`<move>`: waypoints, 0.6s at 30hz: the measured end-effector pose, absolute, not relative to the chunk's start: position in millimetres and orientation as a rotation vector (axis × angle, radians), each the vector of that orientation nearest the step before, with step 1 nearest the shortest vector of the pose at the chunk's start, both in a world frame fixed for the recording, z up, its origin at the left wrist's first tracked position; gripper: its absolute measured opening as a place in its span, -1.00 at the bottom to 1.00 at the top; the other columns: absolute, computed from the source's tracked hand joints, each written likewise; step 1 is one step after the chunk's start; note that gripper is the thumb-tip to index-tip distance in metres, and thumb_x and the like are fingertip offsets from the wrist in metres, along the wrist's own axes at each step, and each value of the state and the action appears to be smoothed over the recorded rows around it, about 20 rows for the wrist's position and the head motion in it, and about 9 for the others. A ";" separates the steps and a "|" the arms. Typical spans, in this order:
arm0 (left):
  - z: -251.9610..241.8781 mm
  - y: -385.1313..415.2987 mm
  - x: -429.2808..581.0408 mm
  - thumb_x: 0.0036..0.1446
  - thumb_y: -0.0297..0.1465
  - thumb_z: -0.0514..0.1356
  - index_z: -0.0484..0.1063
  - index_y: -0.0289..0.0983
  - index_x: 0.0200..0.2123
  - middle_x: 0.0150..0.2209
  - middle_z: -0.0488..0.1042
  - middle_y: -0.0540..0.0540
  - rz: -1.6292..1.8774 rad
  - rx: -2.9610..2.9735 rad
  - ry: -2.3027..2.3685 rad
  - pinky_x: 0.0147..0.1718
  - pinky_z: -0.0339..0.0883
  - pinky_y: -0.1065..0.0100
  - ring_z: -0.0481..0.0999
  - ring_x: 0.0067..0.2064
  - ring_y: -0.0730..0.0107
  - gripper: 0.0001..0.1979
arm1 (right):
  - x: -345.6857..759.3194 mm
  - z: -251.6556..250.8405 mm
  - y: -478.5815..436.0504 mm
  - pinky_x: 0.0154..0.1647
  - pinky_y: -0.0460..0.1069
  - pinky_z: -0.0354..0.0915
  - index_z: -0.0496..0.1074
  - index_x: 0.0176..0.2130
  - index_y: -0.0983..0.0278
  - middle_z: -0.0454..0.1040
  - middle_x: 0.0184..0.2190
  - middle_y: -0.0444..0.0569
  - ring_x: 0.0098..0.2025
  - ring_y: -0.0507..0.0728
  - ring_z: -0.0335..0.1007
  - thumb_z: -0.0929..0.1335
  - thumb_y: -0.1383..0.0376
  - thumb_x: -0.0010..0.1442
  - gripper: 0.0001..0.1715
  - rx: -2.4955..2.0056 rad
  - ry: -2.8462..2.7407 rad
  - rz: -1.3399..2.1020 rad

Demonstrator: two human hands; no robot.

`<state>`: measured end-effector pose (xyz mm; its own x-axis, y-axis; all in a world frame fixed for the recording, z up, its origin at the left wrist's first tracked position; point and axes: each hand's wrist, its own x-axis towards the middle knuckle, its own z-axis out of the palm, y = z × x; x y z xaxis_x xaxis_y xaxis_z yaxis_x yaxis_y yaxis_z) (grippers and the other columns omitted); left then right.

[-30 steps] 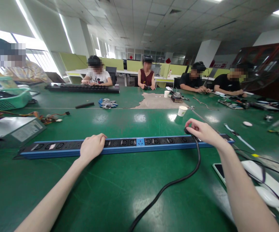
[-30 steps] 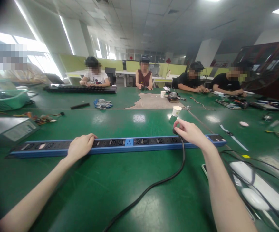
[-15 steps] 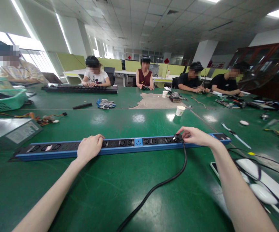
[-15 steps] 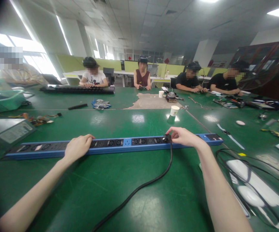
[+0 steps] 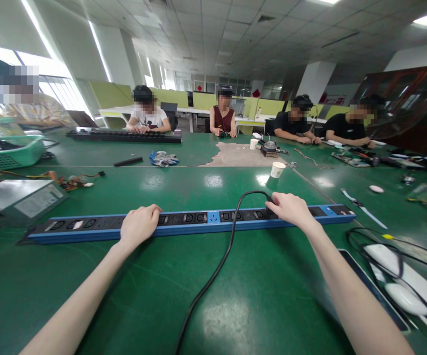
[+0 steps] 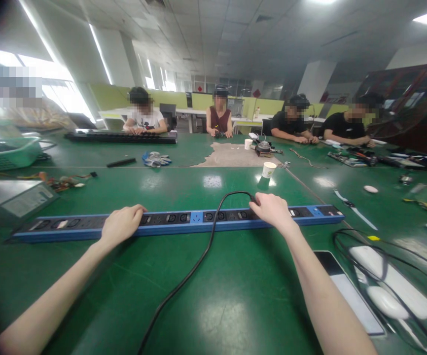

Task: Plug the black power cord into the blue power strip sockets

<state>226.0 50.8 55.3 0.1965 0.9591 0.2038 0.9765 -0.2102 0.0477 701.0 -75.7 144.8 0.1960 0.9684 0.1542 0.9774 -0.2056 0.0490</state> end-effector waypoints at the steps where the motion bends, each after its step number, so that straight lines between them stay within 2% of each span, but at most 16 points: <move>1: 55.4 50.6 226.0 0.40 -0.25 -0.16 0.58 -0.14 -0.03 -0.14 0.64 -0.19 -0.293 -2.361 -1.914 -0.08 0.29 0.22 0.59 -0.11 0.11 -0.51 | 701.0 144.4 -74.8 -0.29 0.02 0.21 0.48 -0.30 0.22 0.57 -0.36 0.09 -0.27 0.25 0.52 0.22 -0.09 0.35 -0.49 -2.407 -1.909 -0.213; 7: 56.0 50.0 225.5 0.40 -0.24 -0.16 0.58 -0.14 -0.04 -0.15 0.64 -0.19 -0.313 -2.358 -1.922 -0.08 0.29 0.21 0.58 -0.11 0.10 -0.50 | 704.5 141.6 -72.5 -0.25 0.07 0.29 0.51 -0.35 0.24 0.57 -0.34 0.16 -0.23 0.31 0.54 0.25 -0.07 0.30 -0.49 -2.479 -1.814 -0.163; 18: 56.2 48.5 226.0 0.40 -0.25 -0.17 0.58 -0.16 -0.04 -0.16 0.64 -0.20 -0.316 -2.358 -1.913 -0.07 0.28 0.21 0.59 -0.13 0.10 -0.50 | 707.8 128.4 -55.2 -0.27 0.08 0.27 0.50 -0.36 0.21 0.56 -0.32 0.12 -0.22 0.31 0.51 0.30 -0.10 0.21 -0.53 -2.475 -1.759 -0.027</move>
